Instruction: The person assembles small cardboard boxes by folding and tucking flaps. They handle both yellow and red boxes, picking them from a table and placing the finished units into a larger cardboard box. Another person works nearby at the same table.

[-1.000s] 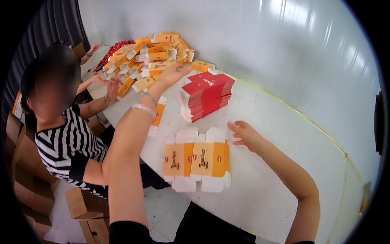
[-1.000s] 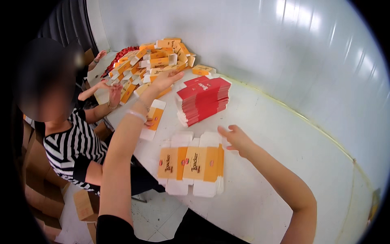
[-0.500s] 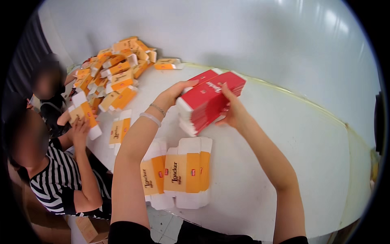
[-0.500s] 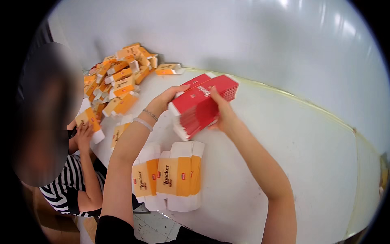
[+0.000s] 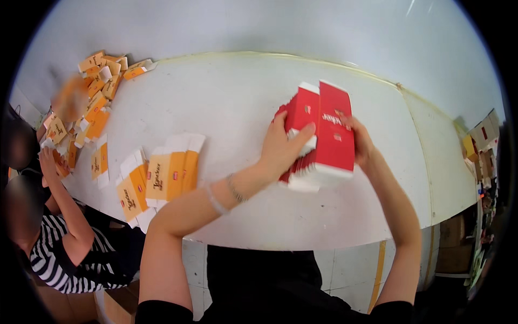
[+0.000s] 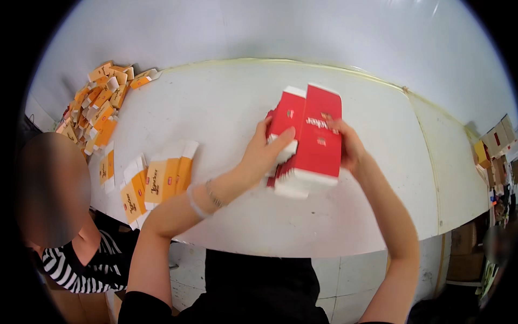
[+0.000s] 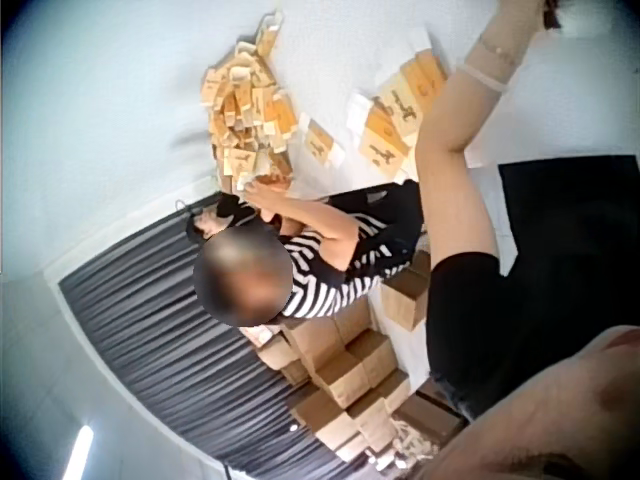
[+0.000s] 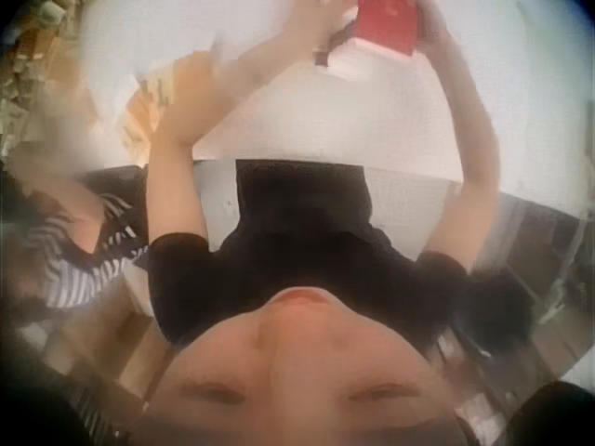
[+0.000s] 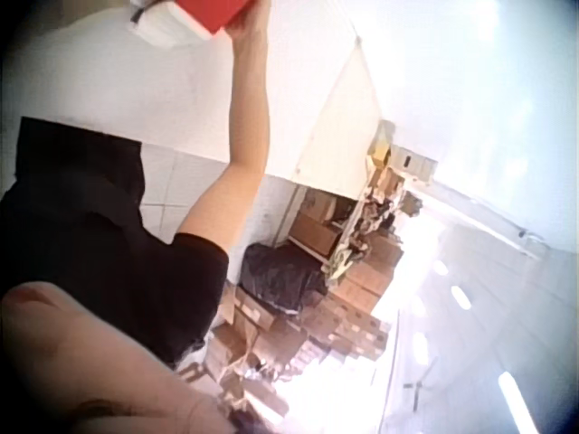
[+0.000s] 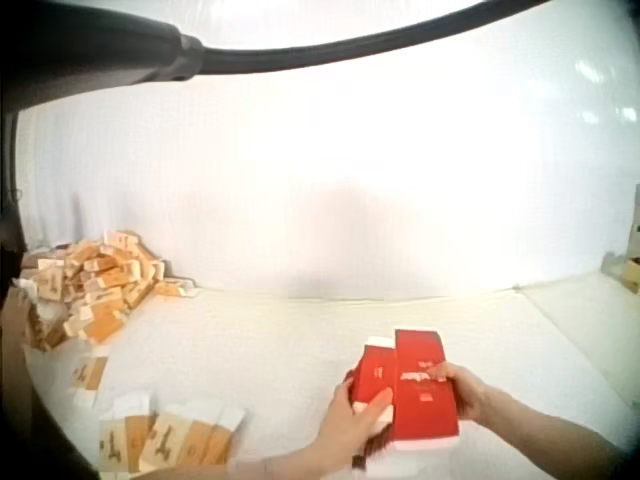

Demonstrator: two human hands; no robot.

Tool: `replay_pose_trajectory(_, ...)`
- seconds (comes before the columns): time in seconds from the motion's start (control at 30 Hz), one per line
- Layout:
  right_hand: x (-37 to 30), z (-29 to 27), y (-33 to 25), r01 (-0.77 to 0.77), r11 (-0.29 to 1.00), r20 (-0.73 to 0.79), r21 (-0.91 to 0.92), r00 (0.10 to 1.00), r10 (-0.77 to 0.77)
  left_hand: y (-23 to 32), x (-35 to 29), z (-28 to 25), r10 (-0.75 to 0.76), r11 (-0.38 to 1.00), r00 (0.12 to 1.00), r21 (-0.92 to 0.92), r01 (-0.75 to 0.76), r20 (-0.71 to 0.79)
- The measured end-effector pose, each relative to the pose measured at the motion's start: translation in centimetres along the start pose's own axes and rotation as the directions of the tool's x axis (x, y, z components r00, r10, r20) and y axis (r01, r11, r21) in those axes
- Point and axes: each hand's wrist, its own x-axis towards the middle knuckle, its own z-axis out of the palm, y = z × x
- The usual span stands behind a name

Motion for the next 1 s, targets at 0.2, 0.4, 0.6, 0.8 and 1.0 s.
replay_pose_trajectory(0.2, -10.2, -7.6, 4.8, -0.037, 0.972, -0.007, 0.230, 0.999, 0.039, 5.7, -13.8, 0.8, 0.189, 0.960, 0.969, 0.177, -0.217, 0.160)
replay_pose_trajectory(0.4, -13.7, -8.4, 6.4, 0.097, 0.601, -0.216, -0.793, 0.879, -0.426, -1.4, -11.4, -0.3, 0.110, 0.986, 0.979, -0.106, -0.129, -0.169)
replay_pose_trajectory(0.6, -14.2, -9.5, 7.3, 0.200, 0.713, -0.187, -0.672, 0.886, -0.424, -3.6, -11.9, 0.4, -0.230, 0.909, 0.964, -0.383, 0.163, -0.135)
replay_pose_trajectory(0.8, -13.5, -9.4, 6.4, 0.204, 0.966, -0.173, -0.161, 0.958, -0.231, -3.4, -11.3, 6.4, -0.160, 0.834, 0.977, -0.510, 0.209, 0.140)
replay_pose_trajectory(1.0, -12.6, -13.8, 5.8, 0.124, 0.835, 0.034, 0.536, 0.985, -0.168, -2.1, -4.8, 13.9, -0.068, 0.982, 0.982, -0.162, 0.097, 0.177)
